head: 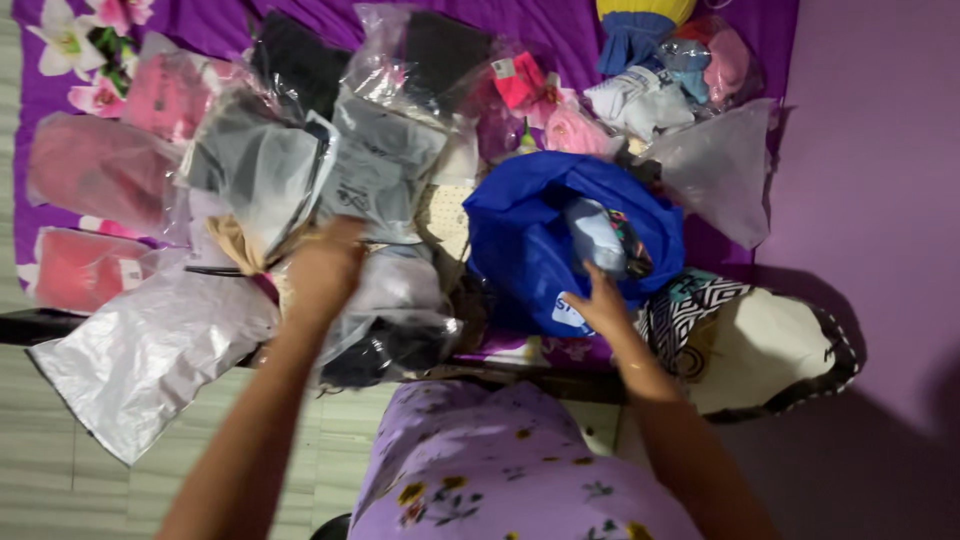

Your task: The person unpacks various clothing items from a blue reusable bag, including black, beige, and pink garments, and places them on a bed. The person then repacks the items back into the bag.

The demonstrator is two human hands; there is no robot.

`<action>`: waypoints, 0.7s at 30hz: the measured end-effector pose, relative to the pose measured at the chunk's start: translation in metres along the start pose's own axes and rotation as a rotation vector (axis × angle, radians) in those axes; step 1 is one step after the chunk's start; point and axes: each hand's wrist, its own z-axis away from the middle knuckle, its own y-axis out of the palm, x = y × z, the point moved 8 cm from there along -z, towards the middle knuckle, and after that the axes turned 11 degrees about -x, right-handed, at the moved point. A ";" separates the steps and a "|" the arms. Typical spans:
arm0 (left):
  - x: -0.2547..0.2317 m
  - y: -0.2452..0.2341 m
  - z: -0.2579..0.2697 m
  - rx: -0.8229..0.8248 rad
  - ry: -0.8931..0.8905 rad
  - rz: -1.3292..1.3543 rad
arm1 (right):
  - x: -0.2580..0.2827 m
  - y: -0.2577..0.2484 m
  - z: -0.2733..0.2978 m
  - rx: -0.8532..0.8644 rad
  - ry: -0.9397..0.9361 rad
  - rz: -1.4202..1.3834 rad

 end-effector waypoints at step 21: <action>-0.184 0.298 0.112 0.912 0.107 -0.233 | -0.047 0.083 -0.066 0.467 0.170 -0.010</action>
